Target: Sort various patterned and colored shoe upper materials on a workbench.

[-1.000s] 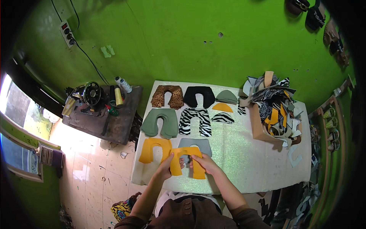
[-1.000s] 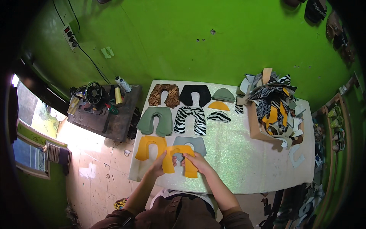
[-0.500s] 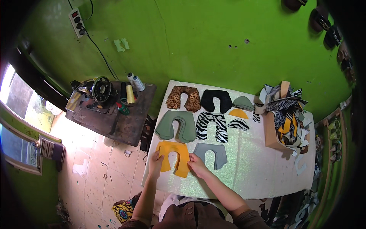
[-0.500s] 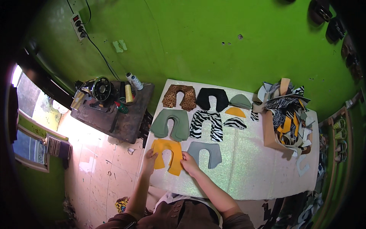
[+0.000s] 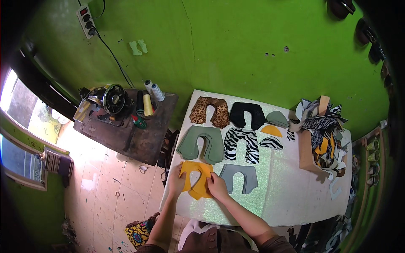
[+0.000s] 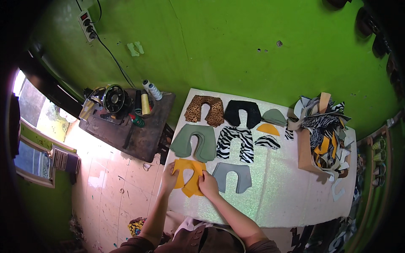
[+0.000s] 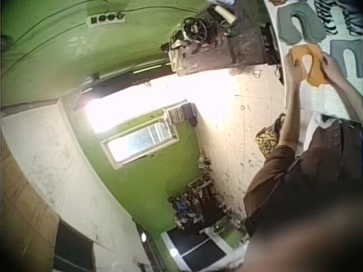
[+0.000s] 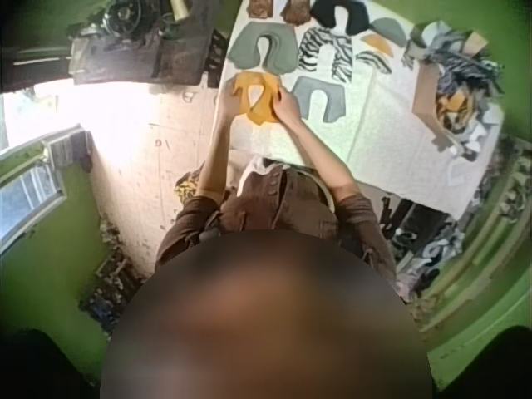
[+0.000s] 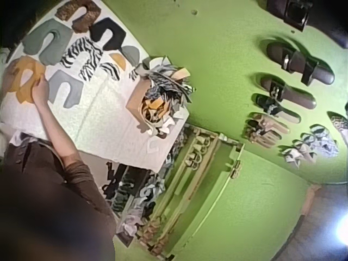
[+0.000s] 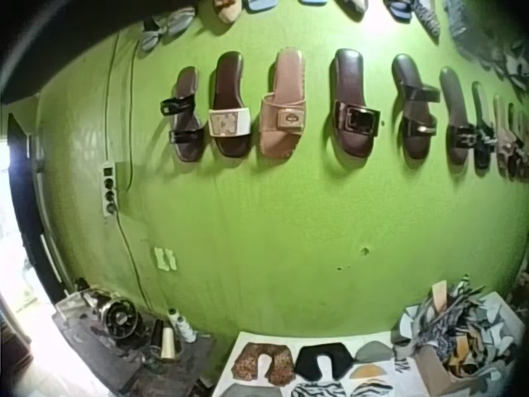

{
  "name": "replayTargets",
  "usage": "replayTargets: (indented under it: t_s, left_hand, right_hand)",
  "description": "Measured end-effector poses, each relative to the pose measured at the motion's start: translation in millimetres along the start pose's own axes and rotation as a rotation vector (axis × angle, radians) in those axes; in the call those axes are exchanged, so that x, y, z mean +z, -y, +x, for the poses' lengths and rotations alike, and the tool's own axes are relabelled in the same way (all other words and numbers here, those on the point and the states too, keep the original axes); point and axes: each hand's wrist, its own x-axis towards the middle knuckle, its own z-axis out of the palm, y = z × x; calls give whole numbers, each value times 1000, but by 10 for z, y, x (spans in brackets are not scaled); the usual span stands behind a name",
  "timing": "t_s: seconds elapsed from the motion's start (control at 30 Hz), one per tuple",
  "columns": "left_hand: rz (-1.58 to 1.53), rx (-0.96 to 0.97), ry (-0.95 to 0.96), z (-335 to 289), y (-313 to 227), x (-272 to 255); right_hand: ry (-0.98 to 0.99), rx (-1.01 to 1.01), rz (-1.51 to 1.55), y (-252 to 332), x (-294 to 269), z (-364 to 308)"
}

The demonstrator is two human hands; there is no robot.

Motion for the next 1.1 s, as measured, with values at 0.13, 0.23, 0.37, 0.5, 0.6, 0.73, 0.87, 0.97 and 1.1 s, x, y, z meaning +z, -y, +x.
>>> replayTargets:
  t_s: [0.13, 0.23, 0.37, 0.5, 0.6, 0.73, 0.87, 0.97, 1.1]
  left_hand:
    - [245, 55, -40, -57, -372, -15]
    - [666, 309, -168, -131, -415, -21]
    - [843, 257, -110, -166, -542, 69]
    - [897, 226, -40, -86, -381, 72]
    - [859, 246, -13, -61, -276, 10]
    - [862, 262, -54, -140, -389, 46]
    - [883, 113, -119, -263, -441, 71]
    - [757, 97, -144, -249, -352, 82]
    - [699, 83, -148, -200, -296, 53]
  right_hand:
    - [-110, -78, -174, -18, -46, 38]
    - [-187, -151, -372, 188, -87, -53]
    - [-175, -242, -510, 217, -67, -90]
    - [-200, -218, -548, 137, 24, -62]
    - [-53, -177, -557, 100, 48, -62]
    - [-219, -350, -514, 66, 91, -98]
    - [-284, -326, -422, 20, 237, -167]
    - [-325, -229, -270, 76, 221, -9]
    - [-205, -36, -188, 93, 148, 118]
